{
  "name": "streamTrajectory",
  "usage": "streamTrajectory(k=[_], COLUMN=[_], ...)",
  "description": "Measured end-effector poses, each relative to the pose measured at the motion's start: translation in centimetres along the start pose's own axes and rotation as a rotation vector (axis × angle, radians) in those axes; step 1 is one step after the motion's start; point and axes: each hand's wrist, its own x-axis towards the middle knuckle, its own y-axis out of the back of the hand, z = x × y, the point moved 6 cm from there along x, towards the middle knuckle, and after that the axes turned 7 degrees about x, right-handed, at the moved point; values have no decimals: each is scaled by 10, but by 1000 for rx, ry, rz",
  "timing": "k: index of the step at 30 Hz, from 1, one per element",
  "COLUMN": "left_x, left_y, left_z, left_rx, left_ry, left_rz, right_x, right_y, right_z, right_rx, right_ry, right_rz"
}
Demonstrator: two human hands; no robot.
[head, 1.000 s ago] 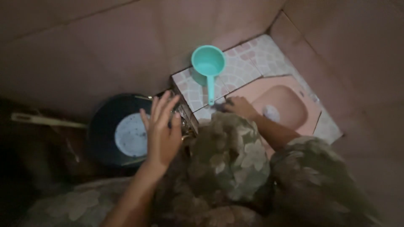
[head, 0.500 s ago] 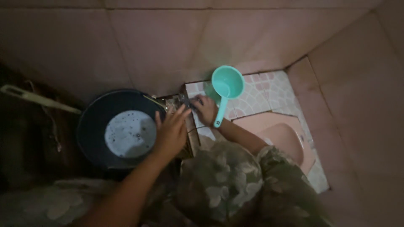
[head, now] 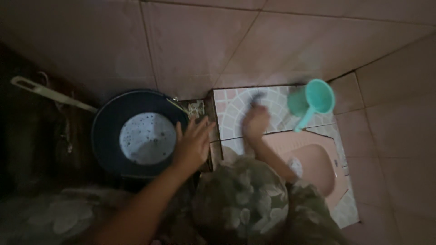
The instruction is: Cleaning a squat toilet and surrounding floor tiles with a cloth and water scooped from a bucket.
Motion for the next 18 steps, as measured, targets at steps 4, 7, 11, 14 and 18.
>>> streamTrajectory(k=[4, 7, 11, 14, 18], left_x=[-7, -18, -19, -20, -7], left_y=[-24, -38, -46, -49, -35], left_z=[-15, -28, -40, -37, -35], left_rx=[87, 185, 186, 173, 127], left_ry=[19, 66, 142, 87, 101], left_rz=[-91, -192, -337, -318, -215], right_x=[-28, -1, 44, 24, -1], right_y=[-35, -75, -37, -67, -89], right_z=[-74, -7, 78, 91, -17], right_rx=[208, 286, -180, -374, 667], right_ry=[475, 446, 98, 295, 402], right_rz=[-296, -300, -93, 83, -571])
